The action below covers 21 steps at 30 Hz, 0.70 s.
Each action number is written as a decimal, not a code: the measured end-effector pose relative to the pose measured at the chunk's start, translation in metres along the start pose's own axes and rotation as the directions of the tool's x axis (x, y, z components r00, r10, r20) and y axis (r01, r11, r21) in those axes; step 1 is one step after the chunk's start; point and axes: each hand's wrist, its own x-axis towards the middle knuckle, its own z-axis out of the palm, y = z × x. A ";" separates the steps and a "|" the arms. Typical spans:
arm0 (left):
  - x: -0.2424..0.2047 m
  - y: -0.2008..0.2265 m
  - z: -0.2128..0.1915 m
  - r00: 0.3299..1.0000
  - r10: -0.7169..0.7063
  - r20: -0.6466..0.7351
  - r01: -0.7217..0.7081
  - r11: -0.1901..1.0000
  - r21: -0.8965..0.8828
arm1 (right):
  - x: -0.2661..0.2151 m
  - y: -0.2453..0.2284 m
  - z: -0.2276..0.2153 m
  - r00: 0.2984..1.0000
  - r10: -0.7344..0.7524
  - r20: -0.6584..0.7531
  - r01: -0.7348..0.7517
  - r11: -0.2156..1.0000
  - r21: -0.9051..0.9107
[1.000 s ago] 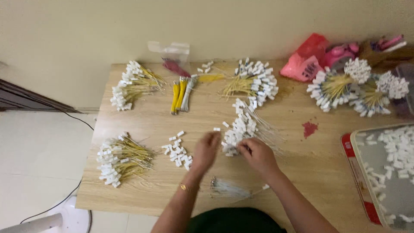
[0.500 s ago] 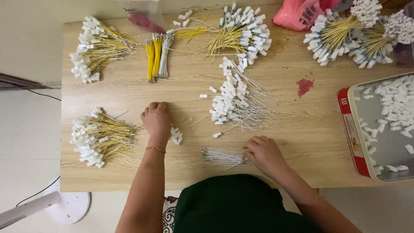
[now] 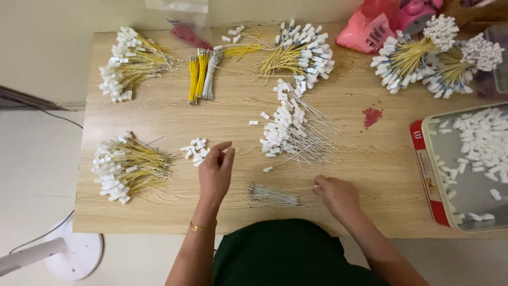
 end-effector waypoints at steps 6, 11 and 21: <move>-0.030 -0.047 0.012 0.982 -0.118 0.150 0.176 0.866 -0.469 | 0.039 -0.032 -0.065 0.988 0.095 0.124 -0.071 0.981 -0.182; -0.047 -0.061 0.015 0.967 -0.141 0.213 0.242 0.772 -0.587 | 0.083 -0.045 -0.067 0.944 -0.315 -0.099 0.297 0.941 -0.162; -0.051 -0.072 0.012 0.973 -0.157 0.170 0.229 0.762 -0.606 | 0.089 -0.089 -0.020 0.896 -0.442 -0.040 0.436 0.894 -0.099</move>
